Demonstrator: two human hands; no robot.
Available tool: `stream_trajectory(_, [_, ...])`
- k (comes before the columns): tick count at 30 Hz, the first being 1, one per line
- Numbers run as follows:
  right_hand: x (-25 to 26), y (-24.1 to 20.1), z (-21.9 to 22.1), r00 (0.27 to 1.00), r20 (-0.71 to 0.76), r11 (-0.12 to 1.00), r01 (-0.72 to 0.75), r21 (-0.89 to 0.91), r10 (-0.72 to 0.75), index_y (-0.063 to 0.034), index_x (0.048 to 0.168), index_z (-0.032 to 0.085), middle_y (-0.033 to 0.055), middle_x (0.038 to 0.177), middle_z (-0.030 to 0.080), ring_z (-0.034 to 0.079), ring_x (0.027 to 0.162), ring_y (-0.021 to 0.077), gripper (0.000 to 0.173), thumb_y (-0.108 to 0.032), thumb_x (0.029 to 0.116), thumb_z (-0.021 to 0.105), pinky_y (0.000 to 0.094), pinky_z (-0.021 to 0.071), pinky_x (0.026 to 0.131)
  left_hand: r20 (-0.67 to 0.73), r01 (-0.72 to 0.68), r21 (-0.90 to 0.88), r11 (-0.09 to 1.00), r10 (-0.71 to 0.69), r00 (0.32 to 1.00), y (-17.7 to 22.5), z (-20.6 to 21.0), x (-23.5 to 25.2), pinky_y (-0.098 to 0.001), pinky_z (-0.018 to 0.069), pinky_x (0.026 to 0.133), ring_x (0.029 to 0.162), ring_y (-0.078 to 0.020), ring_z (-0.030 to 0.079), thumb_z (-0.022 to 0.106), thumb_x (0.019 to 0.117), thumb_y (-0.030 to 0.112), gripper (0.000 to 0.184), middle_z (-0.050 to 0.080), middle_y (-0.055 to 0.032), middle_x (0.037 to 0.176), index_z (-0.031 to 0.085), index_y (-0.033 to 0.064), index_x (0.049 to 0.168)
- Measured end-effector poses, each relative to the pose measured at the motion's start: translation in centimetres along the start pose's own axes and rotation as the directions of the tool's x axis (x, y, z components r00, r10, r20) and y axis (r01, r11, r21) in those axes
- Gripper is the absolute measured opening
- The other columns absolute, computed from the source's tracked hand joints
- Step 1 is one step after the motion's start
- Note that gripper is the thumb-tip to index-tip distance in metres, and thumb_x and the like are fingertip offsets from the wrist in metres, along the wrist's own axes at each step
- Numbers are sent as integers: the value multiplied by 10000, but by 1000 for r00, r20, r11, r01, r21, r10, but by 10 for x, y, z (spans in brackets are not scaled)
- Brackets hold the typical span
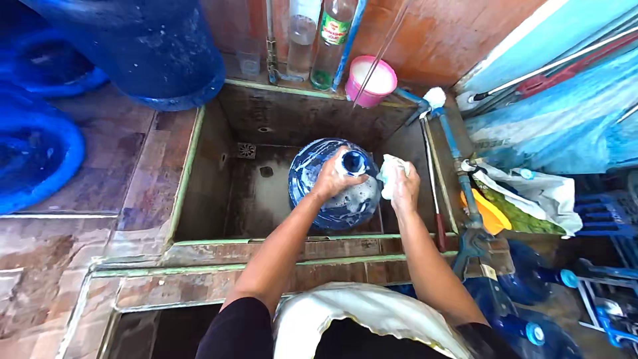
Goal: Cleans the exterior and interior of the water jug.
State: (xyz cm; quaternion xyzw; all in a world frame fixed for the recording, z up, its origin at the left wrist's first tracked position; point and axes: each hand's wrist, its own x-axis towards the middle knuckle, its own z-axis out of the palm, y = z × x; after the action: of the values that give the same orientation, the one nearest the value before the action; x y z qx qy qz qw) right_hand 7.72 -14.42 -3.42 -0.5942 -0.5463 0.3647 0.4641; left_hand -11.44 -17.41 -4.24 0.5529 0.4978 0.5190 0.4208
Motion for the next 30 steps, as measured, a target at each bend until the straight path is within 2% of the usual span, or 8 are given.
stream_trajectory(4, [47, 40, 15, 986, 169, 961, 43, -275, 4, 64, 1348, 557, 288, 1310, 607, 608, 1201, 387, 388, -174, 1041, 568, 565, 478, 1034, 27, 144, -256, 956, -141, 990, -21, -46, 2, -329, 517, 1005, 1128, -143, 626, 797, 745, 89, 687, 655, -119, 1226, 510, -6, 1362])
stream_trajectory(8, [34, 58, 68, 932, 360, 944, 154, -291, -41, 58, 1444, 497, 272, 1390, 590, 585, 1297, 342, 414, -135, 1081, 451, 496, 457, 1110, -190, 283, -397, 873, -380, 905, -86, -77, -11, -377, 554, 930, 1071, -154, 648, 712, 883, 240, 596, 663, -88, 1248, 498, 61, 1410])
stream_trajectory(13, [-4, 63, 158, 689, 640, 881, 471, -39, -340, 118, 1370, 568, 294, 1554, 435, 390, 1475, 435, 511, -150, 939, 629, 545, 361, 1198, -737, 154, -580, 800, -596, 319, -144, -133, 13, -415, 548, 937, 1081, -228, 632, 676, 973, 228, 599, 614, -193, 1257, 423, -22, 1455])
stream_trajectory(15, [45, 61, 199, 675, 664, 896, 443, -15, -323, 105, 1403, 546, 282, 1547, 453, 401, 1477, 402, 501, -152, 976, 603, 511, 330, 1228, -678, 203, -607, 768, -634, 373, -150, -150, 26, -396, 552, 871, 1003, -202, 629, 655, 960, 209, 503, 625, -153, 1162, 484, -1, 1384])
stream_trajectory(19, [146, 123, 202, 680, 690, 917, 65, -393, 247, 39, 1463, 500, 250, 1452, 556, 535, 1362, 310, 444, -216, 1109, 415, 461, 406, 1172, -339, 250, -584, 772, -512, 789, -159, -155, 41, -351, 574, 828, 905, -137, 660, 594, 903, 216, 321, 684, -52, 995, 580, 37, 1170])
stream_trajectory(22, [123, 181, 141, 710, 467, 729, -94, -678, 527, 64, 1442, 512, 339, 1401, 554, 525, 1331, 464, 475, -272, 1115, 434, 623, 381, 1129, -288, 349, -610, 711, -609, 739, -192, -181, 53, -348, 566, 822, 932, -135, 640, 455, 1019, 312, 364, 656, -59, 1072, 525, 59, 1272])
stream_trajectory(26, [30, 154, 100, 817, 526, 858, 78, -507, 236, 110, 1460, 480, 304, 1564, 412, 407, 1474, 386, 485, -135, 1042, 513, 473, 355, 1209, -459, 448, -649, 615, -786, 415, -248, -200, 75, -399, 527, 975, 1165, -184, 609, 487, 1051, 492, 588, 604, -111, 1337, 473, 80, 1470])
stream_trajectory(30, [60, 109, 162, 757, 622, 903, 389, -185, -198, 150, 1452, 461, 340, 1598, 326, 288, 1526, 440, 535, -157, 1016, 506, 514, 254, 1260, -349, 275, -694, 666, -645, 680, -216, -162, 88, -335, 586, 739, 820, -143, 670, 403, 1060, 316, 290, 671, -37, 923, 517, 95, 1210])
